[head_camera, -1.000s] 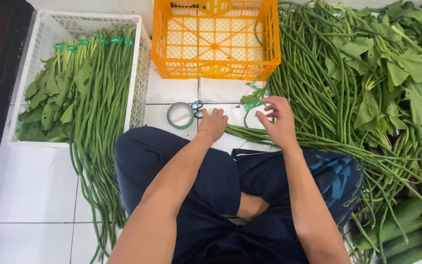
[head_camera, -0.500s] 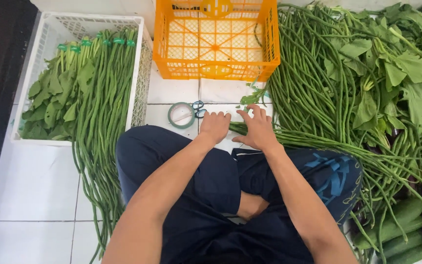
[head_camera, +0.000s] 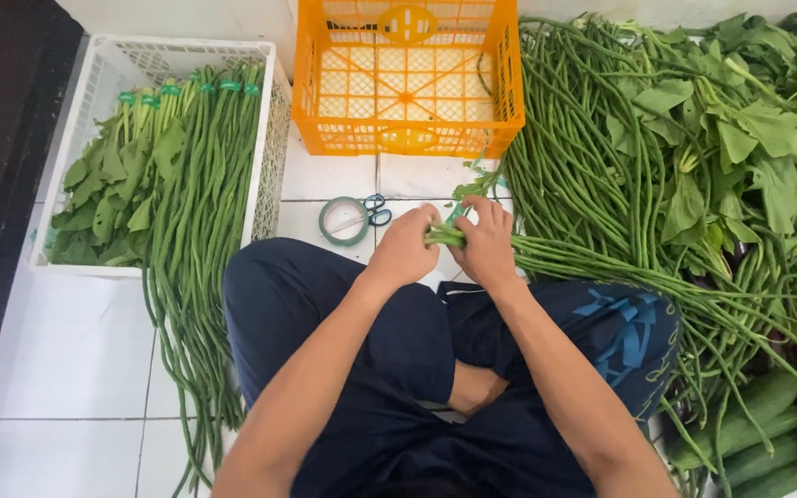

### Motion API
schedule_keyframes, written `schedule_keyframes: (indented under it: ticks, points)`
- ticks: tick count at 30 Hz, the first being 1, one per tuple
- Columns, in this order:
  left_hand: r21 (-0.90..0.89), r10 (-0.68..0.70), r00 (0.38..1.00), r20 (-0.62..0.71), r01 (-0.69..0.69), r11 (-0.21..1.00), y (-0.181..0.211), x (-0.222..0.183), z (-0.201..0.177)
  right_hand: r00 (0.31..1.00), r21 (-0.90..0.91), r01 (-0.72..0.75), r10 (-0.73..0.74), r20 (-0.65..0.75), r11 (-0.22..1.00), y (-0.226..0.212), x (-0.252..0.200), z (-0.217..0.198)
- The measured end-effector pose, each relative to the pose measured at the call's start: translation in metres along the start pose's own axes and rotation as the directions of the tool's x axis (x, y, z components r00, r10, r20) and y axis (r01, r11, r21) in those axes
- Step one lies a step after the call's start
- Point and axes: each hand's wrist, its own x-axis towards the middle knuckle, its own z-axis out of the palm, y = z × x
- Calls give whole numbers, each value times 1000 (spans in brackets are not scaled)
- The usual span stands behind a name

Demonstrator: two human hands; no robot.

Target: Bundling long beans by picking them from a pile, aligning them, and securing them with tape.

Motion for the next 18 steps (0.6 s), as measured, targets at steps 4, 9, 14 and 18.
schedule_keyframes:
  ticks: [4,9,14,18]
  points:
    - [-668,11,994,-109,-82,740,-46,21,47,999,56,-39,41,-28,998,3,-2,-6]
    - [-618,-43,992,-116,-38,785,-28,23,66,998,71,28,-23,-61,997,-5,-5,-10]
    - [-478,32,949,-314,-187,858,-23,19,56,996,-20,41,-42,-83,999,-18,-3,-17]
    - [-357,-52,903,-426,-115,927,-26,23,57,993,-87,53,-62,-97,995,-11,-5,-4]
